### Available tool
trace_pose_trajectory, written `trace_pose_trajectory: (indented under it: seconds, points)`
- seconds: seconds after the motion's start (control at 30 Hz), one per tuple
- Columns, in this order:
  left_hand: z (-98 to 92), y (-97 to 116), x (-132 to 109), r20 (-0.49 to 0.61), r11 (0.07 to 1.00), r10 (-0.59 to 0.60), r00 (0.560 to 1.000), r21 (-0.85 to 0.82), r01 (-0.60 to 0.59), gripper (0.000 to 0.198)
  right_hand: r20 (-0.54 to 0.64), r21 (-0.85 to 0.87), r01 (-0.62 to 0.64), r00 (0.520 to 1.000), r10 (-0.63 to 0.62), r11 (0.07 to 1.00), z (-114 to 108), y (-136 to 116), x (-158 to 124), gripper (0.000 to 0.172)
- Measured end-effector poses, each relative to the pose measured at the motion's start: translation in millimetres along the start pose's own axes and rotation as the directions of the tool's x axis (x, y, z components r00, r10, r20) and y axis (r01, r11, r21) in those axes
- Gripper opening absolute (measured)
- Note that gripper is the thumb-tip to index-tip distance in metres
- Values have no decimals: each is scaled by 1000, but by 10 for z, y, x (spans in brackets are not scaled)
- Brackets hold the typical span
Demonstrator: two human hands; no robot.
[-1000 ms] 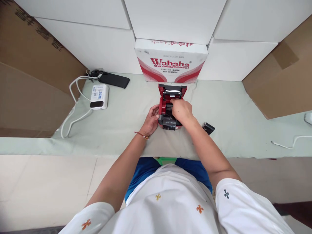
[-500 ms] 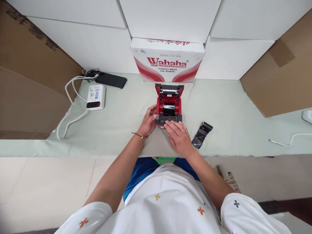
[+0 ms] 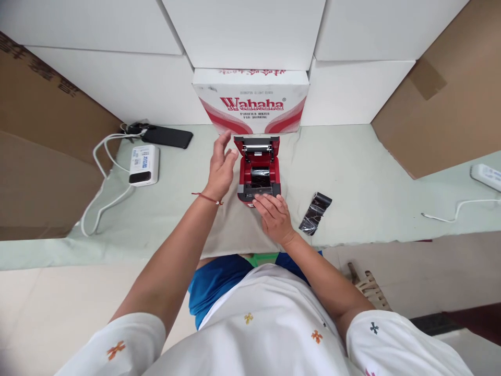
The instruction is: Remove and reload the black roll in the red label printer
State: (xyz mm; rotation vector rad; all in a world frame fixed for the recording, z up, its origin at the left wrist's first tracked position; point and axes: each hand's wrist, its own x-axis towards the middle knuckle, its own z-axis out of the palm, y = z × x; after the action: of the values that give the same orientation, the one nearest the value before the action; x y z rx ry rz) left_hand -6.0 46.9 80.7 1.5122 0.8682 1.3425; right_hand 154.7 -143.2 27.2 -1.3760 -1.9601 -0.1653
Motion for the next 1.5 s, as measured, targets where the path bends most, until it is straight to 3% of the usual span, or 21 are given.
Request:
trace_pose_trajectory:
  seconds: [0.1, 0.17, 0.33, 0.53, 0.7, 0.93, 1.07, 1.17, 1.33, 1.5]
  points:
    - [26, 109, 136, 62, 1000, 18, 998, 13, -19, 60, -1, 5, 27, 1000, -27, 1000, 9, 17, 10, 55]
    - [15, 190, 93, 68, 999, 12, 998, 50, -16, 54, 45, -18, 10, 999, -10, 1000, 22, 33, 2, 55]
    - [-63, 318, -298, 125, 986, 67, 990, 142, -85, 53, 112, 2, -43, 993, 43, 999, 69, 60, -39, 55]
    - [-70, 156, -614, 111, 984, 118, 987, 119, -131, 50, 80, -2, -46, 996, 46, 999, 79, 41, -43, 55]
    - [-39, 68, -583, 73, 983, 124, 990, 126, -132, 53, -3, -5, 5, 1000, -5, 1000, 64, 28, -24, 55]
    - [-121, 110, -537, 164, 976, 108, 981, 171, -136, 37, 42, 18, -25, 999, 24, 1000, 65, 21, -12, 54]
    - [-214, 50, -533, 247, 990, 70, 967, 105, -98, 22, -3, -17, 12, 1000, -12, 1000, 42, 8, 16, 52]
    - [-239, -73, -586, 241, 1000, -15, 970, 18, 11, 38, -29, -30, 25, 999, -26, 999, 35, 0, 34, 51]
    - [-250, -297, -655, 224, 981, -173, 959, -44, 187, 102, -47, 1, 38, 998, -37, 999, 5, -10, 65, 50]
    - [-281, -394, -680, 244, 975, -213, 946, -13, 223, 112, -10, 4, 37, 999, -37, 999, -23, -6, 66, 50]
